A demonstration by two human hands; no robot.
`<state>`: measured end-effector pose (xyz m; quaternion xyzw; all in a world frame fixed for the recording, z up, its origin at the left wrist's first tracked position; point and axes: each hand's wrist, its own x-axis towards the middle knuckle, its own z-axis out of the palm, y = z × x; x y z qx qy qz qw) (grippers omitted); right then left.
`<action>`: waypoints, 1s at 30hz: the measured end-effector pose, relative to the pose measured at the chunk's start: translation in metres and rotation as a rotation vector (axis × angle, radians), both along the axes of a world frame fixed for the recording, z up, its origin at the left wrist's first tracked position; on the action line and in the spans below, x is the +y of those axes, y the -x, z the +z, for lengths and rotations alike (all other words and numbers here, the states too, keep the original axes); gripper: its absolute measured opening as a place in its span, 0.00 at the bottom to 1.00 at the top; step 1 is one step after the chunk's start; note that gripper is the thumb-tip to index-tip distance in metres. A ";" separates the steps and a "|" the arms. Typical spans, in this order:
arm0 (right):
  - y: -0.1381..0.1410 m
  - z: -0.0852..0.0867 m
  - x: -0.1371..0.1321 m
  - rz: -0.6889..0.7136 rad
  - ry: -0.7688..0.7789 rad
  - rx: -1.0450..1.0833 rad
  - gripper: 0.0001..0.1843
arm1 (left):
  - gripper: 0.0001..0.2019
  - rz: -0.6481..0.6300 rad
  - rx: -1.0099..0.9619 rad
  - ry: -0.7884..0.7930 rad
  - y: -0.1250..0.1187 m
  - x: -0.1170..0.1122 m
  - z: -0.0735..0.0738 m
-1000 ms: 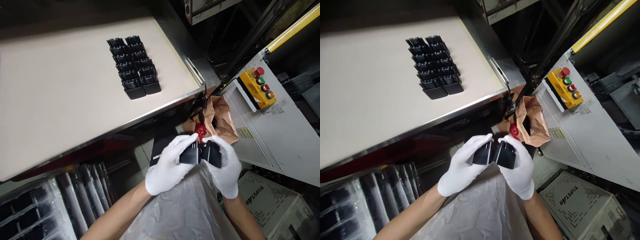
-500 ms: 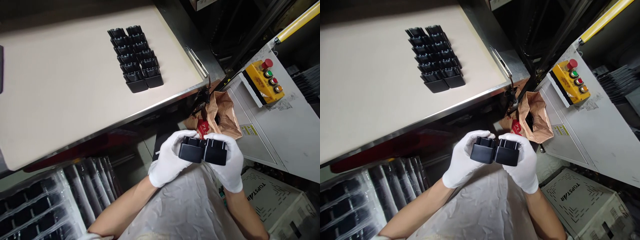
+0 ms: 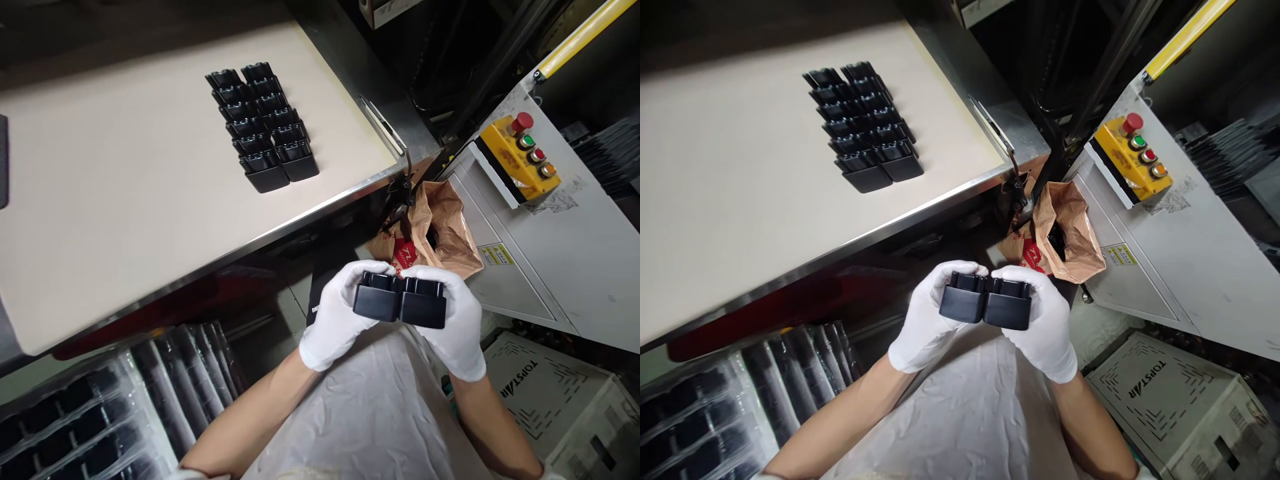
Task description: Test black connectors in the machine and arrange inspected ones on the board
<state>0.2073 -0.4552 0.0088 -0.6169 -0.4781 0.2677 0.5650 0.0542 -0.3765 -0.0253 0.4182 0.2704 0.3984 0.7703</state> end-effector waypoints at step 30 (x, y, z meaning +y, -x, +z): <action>-0.026 0.020 -0.001 -0.002 0.069 -0.667 0.22 | 0.25 0.150 0.312 -0.571 -0.031 -0.007 0.021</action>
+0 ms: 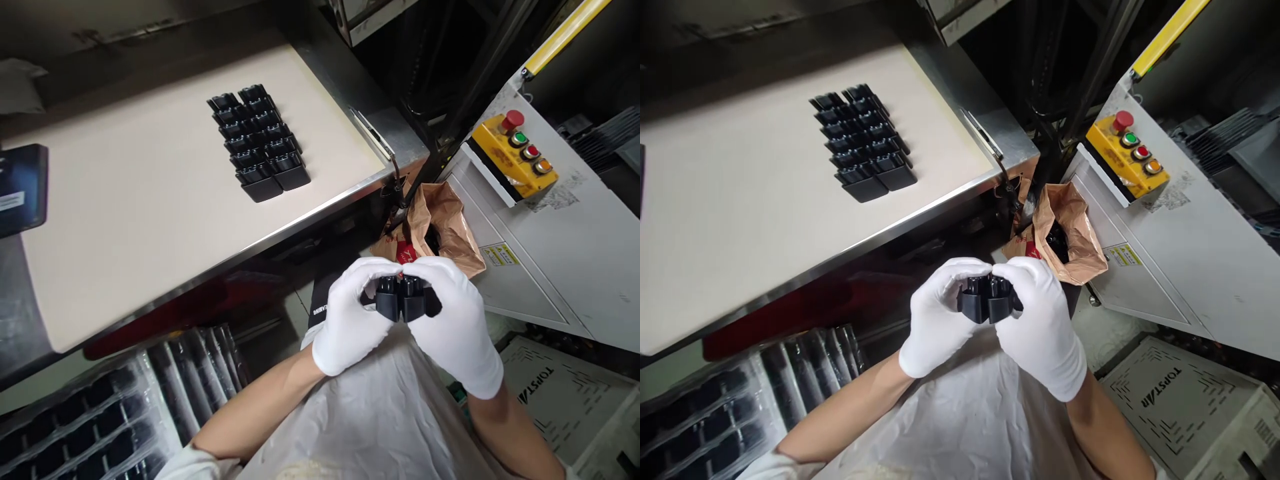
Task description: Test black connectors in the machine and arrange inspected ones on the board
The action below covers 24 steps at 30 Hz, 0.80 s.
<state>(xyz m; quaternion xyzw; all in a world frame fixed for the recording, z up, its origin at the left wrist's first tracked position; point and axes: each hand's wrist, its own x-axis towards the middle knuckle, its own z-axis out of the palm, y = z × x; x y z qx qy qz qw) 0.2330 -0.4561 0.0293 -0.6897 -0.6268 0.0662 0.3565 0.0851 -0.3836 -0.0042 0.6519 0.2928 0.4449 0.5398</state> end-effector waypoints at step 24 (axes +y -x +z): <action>0.018 0.010 0.023 0.017 0.089 -0.056 0.19 | 0.21 0.078 0.078 0.028 0.011 0.012 0.003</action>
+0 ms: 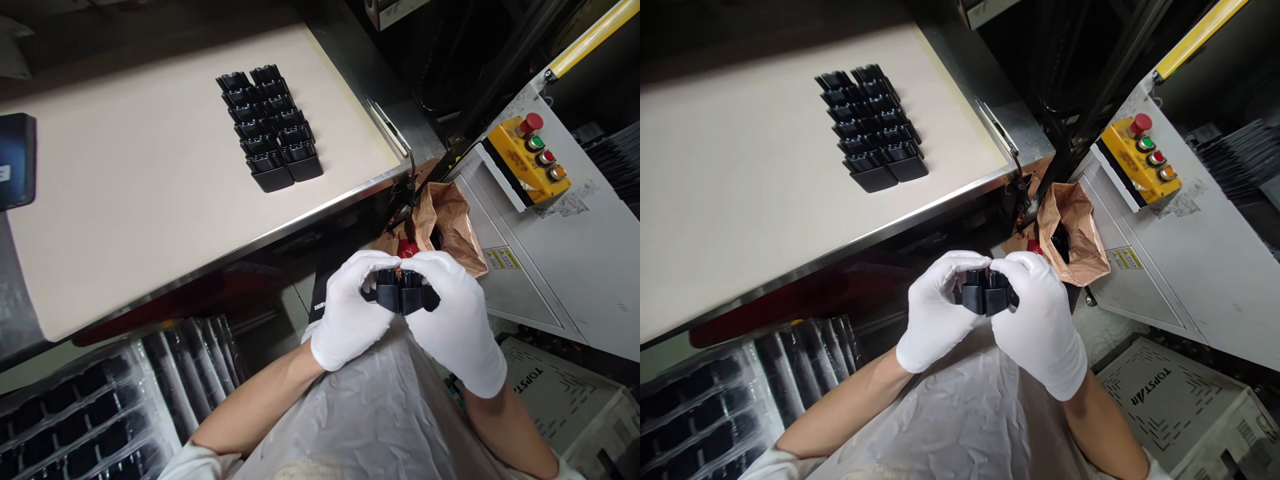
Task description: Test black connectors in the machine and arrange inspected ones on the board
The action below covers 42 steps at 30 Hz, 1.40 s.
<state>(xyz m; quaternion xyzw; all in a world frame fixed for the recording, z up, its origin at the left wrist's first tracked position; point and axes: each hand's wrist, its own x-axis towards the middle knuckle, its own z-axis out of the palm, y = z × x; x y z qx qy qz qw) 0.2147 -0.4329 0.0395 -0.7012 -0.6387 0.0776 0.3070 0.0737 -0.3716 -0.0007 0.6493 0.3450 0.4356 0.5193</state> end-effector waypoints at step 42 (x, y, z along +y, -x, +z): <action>0.047 0.058 0.031 0.104 -0.207 -0.091 0.26 | 0.25 -0.167 0.270 -0.762 0.079 0.019 0.052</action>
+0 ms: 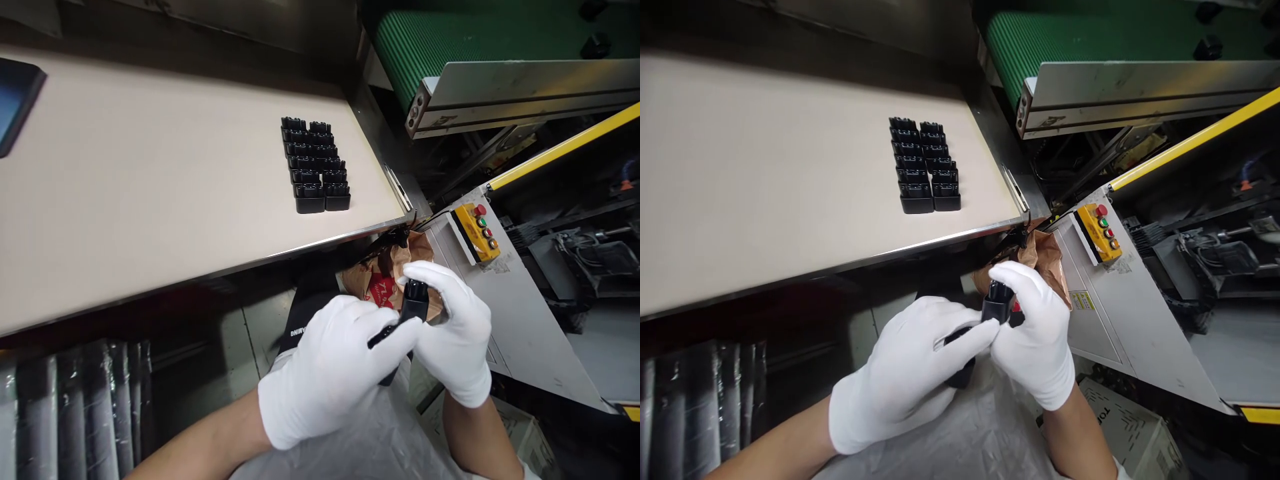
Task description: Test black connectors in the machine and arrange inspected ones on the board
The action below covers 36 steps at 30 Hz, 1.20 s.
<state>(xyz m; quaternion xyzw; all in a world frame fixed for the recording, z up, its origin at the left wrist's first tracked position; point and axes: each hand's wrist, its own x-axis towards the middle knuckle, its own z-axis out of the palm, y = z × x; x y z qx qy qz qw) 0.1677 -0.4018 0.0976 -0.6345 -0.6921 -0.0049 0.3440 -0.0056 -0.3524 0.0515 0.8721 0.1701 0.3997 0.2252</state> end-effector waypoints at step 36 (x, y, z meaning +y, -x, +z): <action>-0.040 -0.062 -0.004 0.117 0.314 0.411 0.23 | 0.20 0.045 0.008 1.160 -0.032 -0.002 -0.032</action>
